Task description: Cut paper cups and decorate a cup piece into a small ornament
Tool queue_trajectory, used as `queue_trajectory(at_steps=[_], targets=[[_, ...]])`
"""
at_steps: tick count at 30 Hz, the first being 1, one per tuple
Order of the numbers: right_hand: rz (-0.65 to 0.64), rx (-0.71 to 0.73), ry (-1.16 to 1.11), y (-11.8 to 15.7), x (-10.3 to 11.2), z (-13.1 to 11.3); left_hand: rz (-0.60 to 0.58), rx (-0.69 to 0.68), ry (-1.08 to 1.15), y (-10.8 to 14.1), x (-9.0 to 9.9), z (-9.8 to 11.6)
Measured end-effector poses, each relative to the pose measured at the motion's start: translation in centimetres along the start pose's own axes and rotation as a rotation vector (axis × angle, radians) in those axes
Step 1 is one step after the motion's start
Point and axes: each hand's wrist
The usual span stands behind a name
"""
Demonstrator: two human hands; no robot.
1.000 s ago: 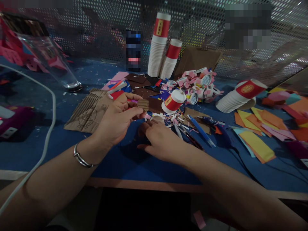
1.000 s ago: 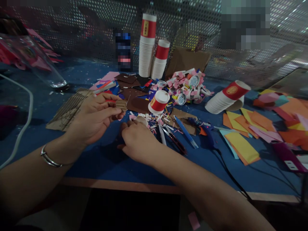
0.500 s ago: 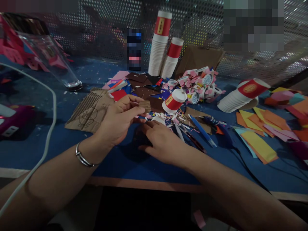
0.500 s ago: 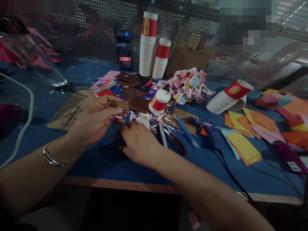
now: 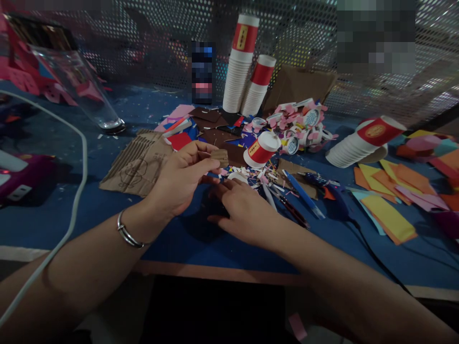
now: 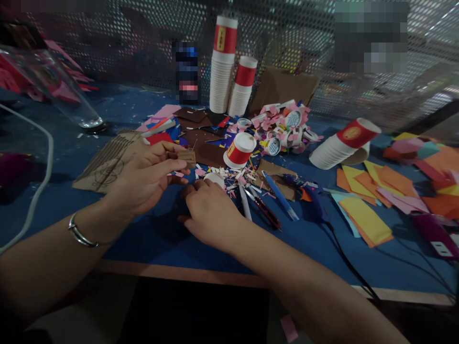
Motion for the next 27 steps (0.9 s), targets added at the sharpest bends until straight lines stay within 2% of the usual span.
queue_trajectory(at_steps=[18,22,27], targets=[[-0.015,-0.032,0.05,-0.08,0.31,-0.59,0.019,0.014,-0.046,-0.13,-0.02,-0.24],[-0.027,-0.025,0.058,-0.18,0.35,-0.57,0.012,-0.032,-0.079,-0.05,-0.09,-0.21],[-0.022,-0.016,-0.061,-0.22,0.0,-0.32,0.016,-0.054,-0.099,-0.02,-0.09,-0.23]])
Point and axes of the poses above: each hand's wrist, its own y-axis away from the middle knuckle, its own x-axis out of the back of the hand, z = x × y, and after that the axes turned 1 degree about -x, right-handed
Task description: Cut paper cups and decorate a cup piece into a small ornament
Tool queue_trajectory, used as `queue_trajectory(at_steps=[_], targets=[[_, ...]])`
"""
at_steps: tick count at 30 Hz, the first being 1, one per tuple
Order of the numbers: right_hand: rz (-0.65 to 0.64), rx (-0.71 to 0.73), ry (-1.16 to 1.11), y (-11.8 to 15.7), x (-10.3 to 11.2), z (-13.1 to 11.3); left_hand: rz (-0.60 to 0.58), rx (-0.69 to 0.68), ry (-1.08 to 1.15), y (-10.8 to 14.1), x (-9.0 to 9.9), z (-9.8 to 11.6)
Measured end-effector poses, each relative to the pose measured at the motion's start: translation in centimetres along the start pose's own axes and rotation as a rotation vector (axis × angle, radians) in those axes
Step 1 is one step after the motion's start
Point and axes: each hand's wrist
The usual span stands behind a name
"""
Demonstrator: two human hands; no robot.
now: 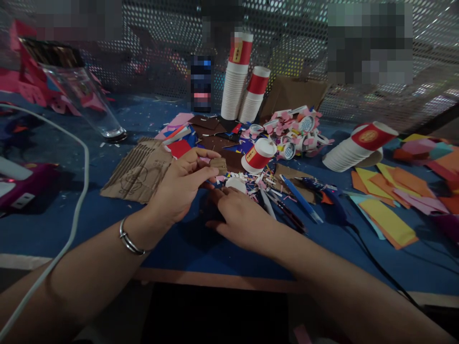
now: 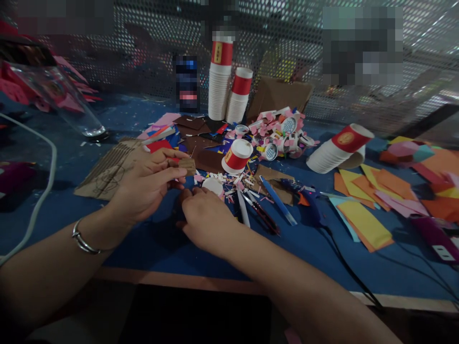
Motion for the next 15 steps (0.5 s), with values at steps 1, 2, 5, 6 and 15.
queue_trajectory(at_steps=[1,2,5,6,15], targets=[[0.007,-0.001,-0.043,0.0,-0.1,0.1,0.003,0.006,0.0,0.0,0.0,0.0],[0.014,-0.004,-0.085,0.0,-0.3,0.1,0.006,0.01,-0.002,0.0,0.0,0.0],[0.038,-0.007,-0.219,0.2,-0.5,0.4,0.007,0.013,-0.01,0.0,0.1,0.0],[0.055,-0.003,-0.267,0.3,-0.5,0.5,0.007,0.014,-0.013,0.1,0.1,0.1],[0.551,0.17,-0.688,2.1,0.9,3.7,-0.062,0.041,0.004,0.4,-0.1,0.3]])
Point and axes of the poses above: each hand's wrist, its own y-axis away from the middle knuckle, its own x-axis out of the back of the hand, z = x × y, and after that the axes turned 1 degree about -x, right-handed
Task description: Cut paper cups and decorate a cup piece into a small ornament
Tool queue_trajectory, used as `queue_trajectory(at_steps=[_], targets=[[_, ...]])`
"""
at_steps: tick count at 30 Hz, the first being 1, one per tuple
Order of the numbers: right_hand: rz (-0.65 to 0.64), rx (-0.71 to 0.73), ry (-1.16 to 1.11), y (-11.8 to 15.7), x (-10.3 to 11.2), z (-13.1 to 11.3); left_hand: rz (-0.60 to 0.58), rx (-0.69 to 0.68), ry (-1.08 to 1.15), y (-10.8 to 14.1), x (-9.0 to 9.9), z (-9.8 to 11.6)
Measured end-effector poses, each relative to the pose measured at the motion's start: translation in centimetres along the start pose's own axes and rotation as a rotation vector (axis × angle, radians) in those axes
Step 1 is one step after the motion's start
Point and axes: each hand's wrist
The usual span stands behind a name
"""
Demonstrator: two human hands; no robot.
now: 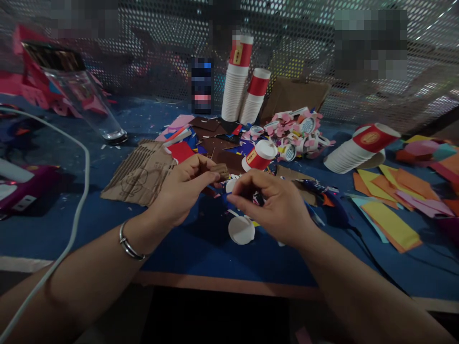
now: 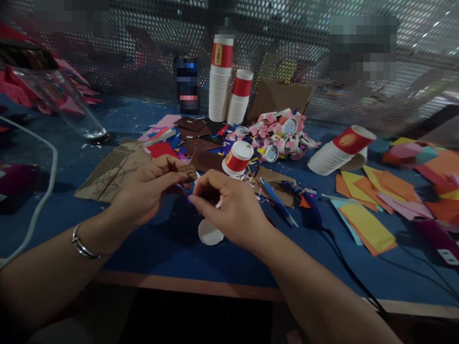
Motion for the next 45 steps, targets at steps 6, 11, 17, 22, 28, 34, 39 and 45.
queue_trajectory(at_steps=[6,11,17,22,28,34,39,45], targets=[[0.156,0.024,-0.002,-0.5,1.2,0.9,-0.095,0.081,0.033,0.1,0.0,-0.2],[0.17,0.037,0.004,-0.7,1.4,1.4,-0.155,0.135,0.034,0.2,0.2,-0.6],[0.154,0.016,0.03,-0.7,1.5,1.7,-0.218,0.248,0.161,0.6,0.1,-0.3],[0.141,-0.005,0.039,-0.7,1.6,1.6,-0.261,0.317,0.199,0.8,0.1,-0.2],[0.115,0.002,0.049,-0.6,1.6,1.3,-0.257,0.328,0.214,0.9,0.1,-0.1],[0.118,-0.001,0.07,-0.5,1.6,1.5,-0.277,0.316,0.175,1.0,0.0,-0.1],[0.101,-0.031,0.016,-0.5,1.5,1.7,-0.262,0.214,0.097,1.0,-0.1,-0.3],[0.027,-0.124,-0.033,-0.7,1.7,1.6,-0.251,0.039,0.022,1.0,-0.1,-0.7]])
Point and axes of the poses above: each hand's wrist, its own y-axis away from the middle knuckle, its own x-axis out of the back of the hand, z = x × y, and after that the axes turned 1 degree about -x, right-handed
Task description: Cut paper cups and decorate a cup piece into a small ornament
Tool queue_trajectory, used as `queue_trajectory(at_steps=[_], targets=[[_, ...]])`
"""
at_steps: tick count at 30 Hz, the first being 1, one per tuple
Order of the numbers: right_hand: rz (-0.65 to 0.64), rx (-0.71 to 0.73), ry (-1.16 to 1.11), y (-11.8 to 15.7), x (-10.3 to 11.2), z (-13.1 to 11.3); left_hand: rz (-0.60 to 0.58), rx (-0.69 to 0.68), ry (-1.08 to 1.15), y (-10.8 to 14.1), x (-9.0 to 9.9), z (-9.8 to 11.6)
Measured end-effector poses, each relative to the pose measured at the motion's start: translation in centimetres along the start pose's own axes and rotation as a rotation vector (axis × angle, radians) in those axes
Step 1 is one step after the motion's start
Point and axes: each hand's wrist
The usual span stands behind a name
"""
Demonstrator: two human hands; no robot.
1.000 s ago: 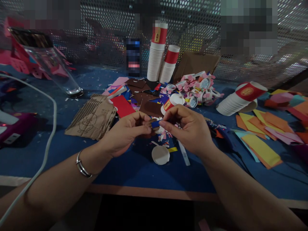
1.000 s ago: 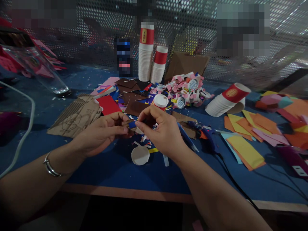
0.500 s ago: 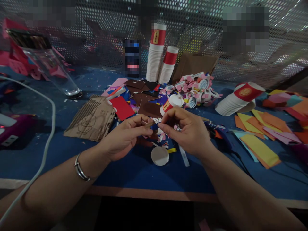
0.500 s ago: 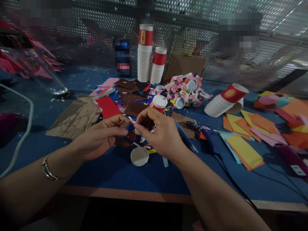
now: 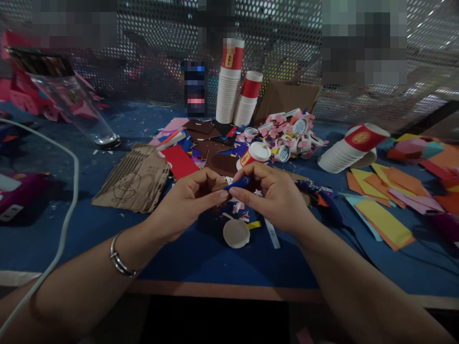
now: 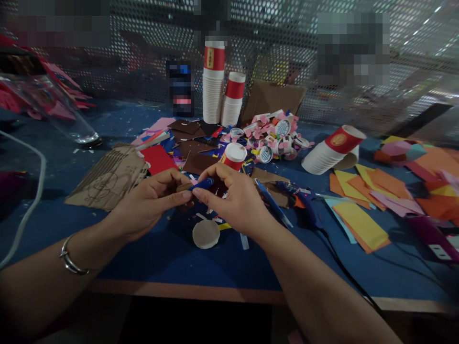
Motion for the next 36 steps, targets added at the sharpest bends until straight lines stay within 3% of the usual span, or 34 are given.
queue_trajectory(at_steps=[24,36], targets=[[-0.083,-0.129,-0.263,0.14,0.01,-0.08,0.004,0.01,-0.016,0.0,0.08,0.13],[-0.079,-0.165,-0.159,0.27,-0.09,-0.57,0.039,-0.022,-0.03,0.13,-0.32,-0.01]])
Point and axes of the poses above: each hand's wrist, its own y-axis away from the middle knuckle, its own x-axis out of the back of the hand, z = x × y, and after that the axes turned 1 degree about -x, right-handed
